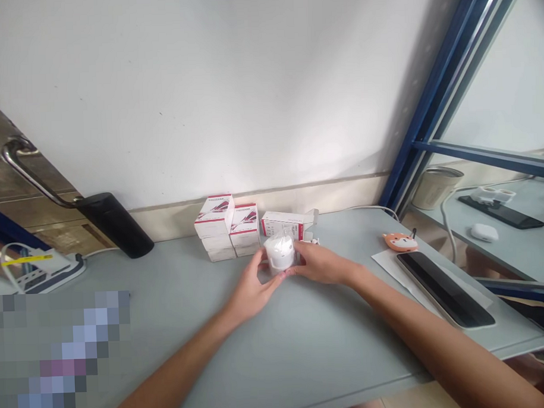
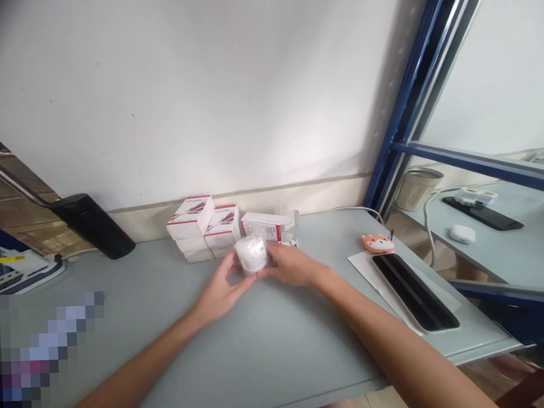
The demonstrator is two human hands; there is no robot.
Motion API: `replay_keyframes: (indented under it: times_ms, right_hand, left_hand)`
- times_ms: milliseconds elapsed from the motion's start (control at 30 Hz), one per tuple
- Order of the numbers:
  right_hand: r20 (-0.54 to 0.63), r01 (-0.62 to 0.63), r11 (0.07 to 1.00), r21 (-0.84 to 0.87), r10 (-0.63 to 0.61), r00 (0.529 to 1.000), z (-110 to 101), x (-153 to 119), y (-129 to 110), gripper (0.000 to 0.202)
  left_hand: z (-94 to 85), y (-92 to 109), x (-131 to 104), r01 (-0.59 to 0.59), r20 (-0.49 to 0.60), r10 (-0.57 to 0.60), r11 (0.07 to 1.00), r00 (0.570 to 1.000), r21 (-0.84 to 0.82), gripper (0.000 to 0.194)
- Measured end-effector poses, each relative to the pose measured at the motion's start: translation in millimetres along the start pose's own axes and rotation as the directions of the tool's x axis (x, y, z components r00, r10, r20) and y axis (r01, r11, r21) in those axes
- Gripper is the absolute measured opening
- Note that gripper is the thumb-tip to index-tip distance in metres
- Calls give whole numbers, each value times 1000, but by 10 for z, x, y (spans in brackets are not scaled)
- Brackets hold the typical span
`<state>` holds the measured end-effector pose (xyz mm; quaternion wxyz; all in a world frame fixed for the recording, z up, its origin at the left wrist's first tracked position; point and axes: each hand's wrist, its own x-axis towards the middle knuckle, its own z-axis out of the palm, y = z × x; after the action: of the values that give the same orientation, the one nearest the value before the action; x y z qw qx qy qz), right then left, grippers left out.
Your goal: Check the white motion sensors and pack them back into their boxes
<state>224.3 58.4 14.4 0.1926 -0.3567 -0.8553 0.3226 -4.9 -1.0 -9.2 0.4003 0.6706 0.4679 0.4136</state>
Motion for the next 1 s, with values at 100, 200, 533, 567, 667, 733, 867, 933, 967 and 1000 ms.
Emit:
replay_keyframes:
  times_ms: [100,200,533,567,667,733,867,933,967,1000]
  right_hand:
    - [2,36,999,-11,-36,999,43,3,-2,49]
    - [10,17,999,-37,-17,1000,76,4,5,55]
    - [-34,94,995,-44,-95,995,152,14,-16,38]
    - [-28,75,997,-6,-75,997,140,12,-20,40]
    - [-17,6,986,169,-4,1000,87,8,-48,55]
    - [-20,5,956,292,1,1000,56,12,-73,58]
    - [-35,49,879,475,-37,999,19,23,-106,50]
    - [-57,47,856,515,-20,998,-6,21,-114,50]
    - [-71,41,850,525,-4,997,-22,16,-118,49]
    - [-84,34,847,531,12,996,-39,11,-121,48]
  left_hand:
    - [3,10,19,-33,-51,32,999,998,-33,58]
    - [-10,-15,41,4,-20,-5,998,1000,-62,53]
    - [-34,-37,41,81,-48,-87,989,995,-122,60]
    - [-30,-19,41,81,-69,-92,984,993,-156,61]
    - [-22,53,38,59,-148,-107,954,983,-295,62]
    - [-19,113,32,41,-206,-120,935,971,-353,60]
    - [-18,224,11,26,-271,-146,915,951,-403,57]
    - [-22,264,4,26,-274,-166,893,947,-450,59]
    - [-25,280,1,24,-268,-170,880,948,-475,61]
    - [-29,293,0,22,-256,-170,868,952,-496,63]
